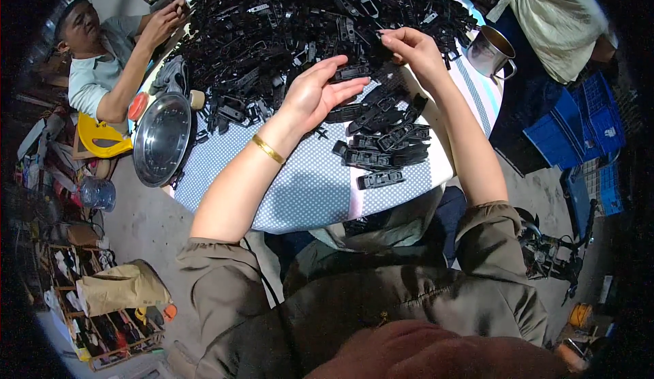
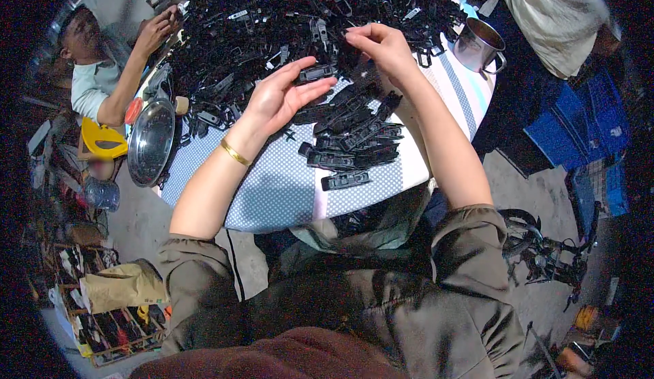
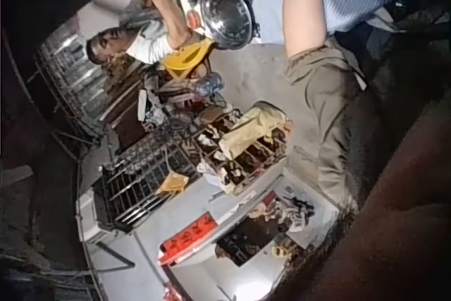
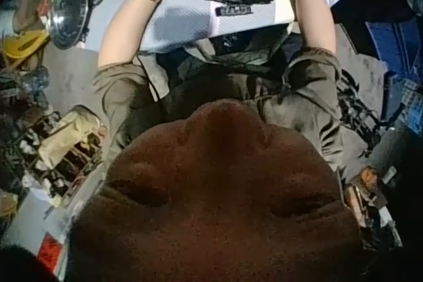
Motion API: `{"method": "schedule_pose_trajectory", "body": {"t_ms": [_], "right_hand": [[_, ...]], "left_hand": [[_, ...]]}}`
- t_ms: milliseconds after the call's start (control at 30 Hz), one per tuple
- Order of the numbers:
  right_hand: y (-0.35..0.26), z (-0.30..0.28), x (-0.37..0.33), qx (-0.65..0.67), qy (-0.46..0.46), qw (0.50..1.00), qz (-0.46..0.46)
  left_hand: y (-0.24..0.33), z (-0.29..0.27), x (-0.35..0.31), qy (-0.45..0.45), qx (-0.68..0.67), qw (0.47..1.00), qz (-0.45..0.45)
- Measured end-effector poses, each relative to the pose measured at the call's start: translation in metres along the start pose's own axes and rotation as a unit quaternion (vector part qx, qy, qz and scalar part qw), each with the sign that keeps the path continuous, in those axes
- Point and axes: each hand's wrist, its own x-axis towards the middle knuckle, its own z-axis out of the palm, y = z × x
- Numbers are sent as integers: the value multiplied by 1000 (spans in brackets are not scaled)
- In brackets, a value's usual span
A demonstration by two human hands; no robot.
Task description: Sorting and inspecting a large pile of black plastic clips on a workbench.
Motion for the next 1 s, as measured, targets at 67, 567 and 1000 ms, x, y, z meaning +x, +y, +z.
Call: {"method": "schedule_pose_trajectory", "body": {"t_ms": [67,567,1000], "right_hand": [[-1,3,0,78,-8,996,47],[-8,27,-11,117,-104,986,-51],[-20,32,-21,40,-125,976,-173]], "left_hand": [[-2,-2,1,-3,-8,1000,-12],[2,10,-5,11,3,1000,-15],[1,11,-5,3,11,1000,-2]]}}
